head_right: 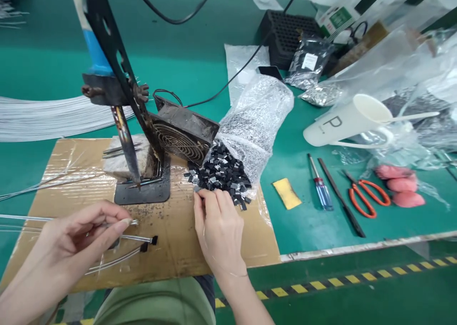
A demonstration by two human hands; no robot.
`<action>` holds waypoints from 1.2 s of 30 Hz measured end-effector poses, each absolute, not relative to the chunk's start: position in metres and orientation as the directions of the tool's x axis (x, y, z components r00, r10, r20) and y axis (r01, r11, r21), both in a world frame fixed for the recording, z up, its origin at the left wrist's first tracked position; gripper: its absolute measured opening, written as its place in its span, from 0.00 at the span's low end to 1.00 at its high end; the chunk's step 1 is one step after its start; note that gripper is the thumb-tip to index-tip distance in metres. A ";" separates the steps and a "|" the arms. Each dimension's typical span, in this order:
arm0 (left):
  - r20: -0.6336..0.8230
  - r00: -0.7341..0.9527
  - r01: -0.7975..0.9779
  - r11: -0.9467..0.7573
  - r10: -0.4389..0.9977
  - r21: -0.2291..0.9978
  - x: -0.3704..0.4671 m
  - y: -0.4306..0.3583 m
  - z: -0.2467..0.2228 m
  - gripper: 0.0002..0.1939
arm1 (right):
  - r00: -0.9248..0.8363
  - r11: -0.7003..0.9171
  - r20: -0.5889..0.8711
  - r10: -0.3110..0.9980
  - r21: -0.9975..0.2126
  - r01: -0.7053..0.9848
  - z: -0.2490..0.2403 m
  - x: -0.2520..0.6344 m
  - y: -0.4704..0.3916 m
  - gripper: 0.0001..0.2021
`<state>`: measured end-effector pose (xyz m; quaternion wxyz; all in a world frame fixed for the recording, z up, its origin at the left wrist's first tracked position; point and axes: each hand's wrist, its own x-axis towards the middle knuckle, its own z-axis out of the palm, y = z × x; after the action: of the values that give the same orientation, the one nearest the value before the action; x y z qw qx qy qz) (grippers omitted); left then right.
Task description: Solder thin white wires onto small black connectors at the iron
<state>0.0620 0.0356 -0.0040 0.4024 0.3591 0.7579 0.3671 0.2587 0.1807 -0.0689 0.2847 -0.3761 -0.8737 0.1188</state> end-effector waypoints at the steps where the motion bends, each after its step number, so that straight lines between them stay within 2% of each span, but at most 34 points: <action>1: -0.352 -0.429 0.247 0.483 0.832 0.840 0.062 0.035 -0.004 0.16 | -0.544 0.682 0.411 0.732 -0.454 0.573 -0.068 0.259 0.180 0.08; 4: -0.350 -0.457 0.261 0.499 0.818 0.826 0.066 0.036 -0.003 0.17 | -0.468 0.605 0.397 0.790 -0.627 0.490 -0.064 0.257 0.174 0.06; 7: -0.327 -0.499 0.273 0.503 0.803 0.820 0.068 0.035 -0.002 0.16 | -0.383 0.415 0.266 0.885 -0.824 0.385 -0.059 0.253 0.165 0.05; 11: -0.322 -0.532 0.278 0.521 0.783 0.807 0.067 0.031 -0.003 0.16 | -0.364 0.191 0.090 0.927 -0.949 0.252 -0.054 0.246 0.153 0.05; 17: -0.324 -0.529 0.274 0.519 0.784 0.810 0.068 0.033 -0.003 0.16 | -0.340 -0.033 -0.084 0.937 -0.988 0.153 -0.045 0.238 0.141 0.03; 20: -0.316 -0.522 0.257 0.500 0.792 0.827 0.070 0.037 -0.001 0.15 | -0.354 -0.089 -0.130 0.926 -0.988 0.130 -0.042 0.235 0.140 0.04; 29: -0.309 -0.582 0.208 0.505 0.752 0.838 0.072 0.039 0.002 0.13 | -0.407 -0.055 -0.071 0.911 -0.997 0.051 -0.042 0.230 0.142 0.06; 33: -0.301 -0.633 0.192 0.520 0.714 0.832 0.075 0.042 0.003 0.11 | -0.433 -0.098 -0.086 0.897 -0.995 -0.006 -0.043 0.226 0.141 0.05; 36: -0.304 -0.579 0.199 0.493 0.756 0.847 0.073 0.043 0.004 0.10 | -0.449 -0.129 -0.096 0.888 -0.991 -0.043 -0.042 0.225 0.140 0.04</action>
<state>0.0734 0.0432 0.0035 0.3456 0.3015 0.7919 0.4032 0.2247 0.1400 -0.0418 0.3598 -0.3819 -0.5533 0.6469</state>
